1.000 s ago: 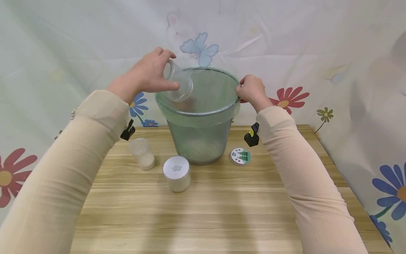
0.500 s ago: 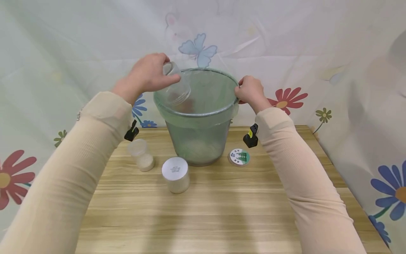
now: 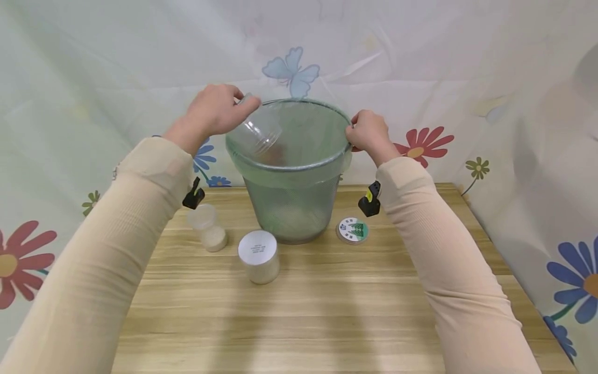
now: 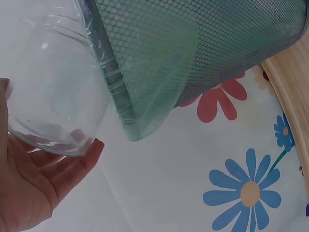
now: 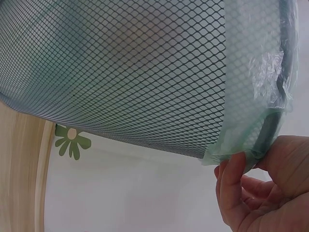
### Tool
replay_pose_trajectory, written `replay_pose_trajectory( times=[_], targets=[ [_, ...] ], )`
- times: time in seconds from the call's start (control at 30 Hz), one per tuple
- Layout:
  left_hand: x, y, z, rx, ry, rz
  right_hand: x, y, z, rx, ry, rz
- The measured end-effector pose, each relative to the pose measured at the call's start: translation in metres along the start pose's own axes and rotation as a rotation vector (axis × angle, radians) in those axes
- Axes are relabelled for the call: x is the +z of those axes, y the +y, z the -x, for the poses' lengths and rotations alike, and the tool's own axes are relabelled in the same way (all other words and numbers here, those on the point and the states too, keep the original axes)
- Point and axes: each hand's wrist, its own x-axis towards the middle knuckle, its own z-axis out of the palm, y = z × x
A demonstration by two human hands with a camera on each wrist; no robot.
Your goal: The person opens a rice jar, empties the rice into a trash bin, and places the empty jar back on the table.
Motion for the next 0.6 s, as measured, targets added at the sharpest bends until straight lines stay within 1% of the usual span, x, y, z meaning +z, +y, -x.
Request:
replay_pose_trajectory(
  times=[0.17,0.37,0.47,0.6],
  targets=[
    [-0.0012,-0.0025,0.0002,-0.01,-0.007,0.009,-0.0005,0.0,0.0002,-0.001,0.0,0.001],
    [-0.0018,-0.0045,-0.0004,-0.018,-0.03,0.011,-0.0008,0.0009,-0.0007,-0.001,-0.001,0.007],
    [-0.0009,-0.0053,-0.0004,-0.004,-0.022,0.005,-0.0009,0.0014,-0.0009,-0.001,0.001,0.009],
    [0.0003,-0.0049,-0.0004,0.023,0.005,-0.02,-0.001,0.0016,-0.001,-0.001,0.002,0.006]
  ],
)
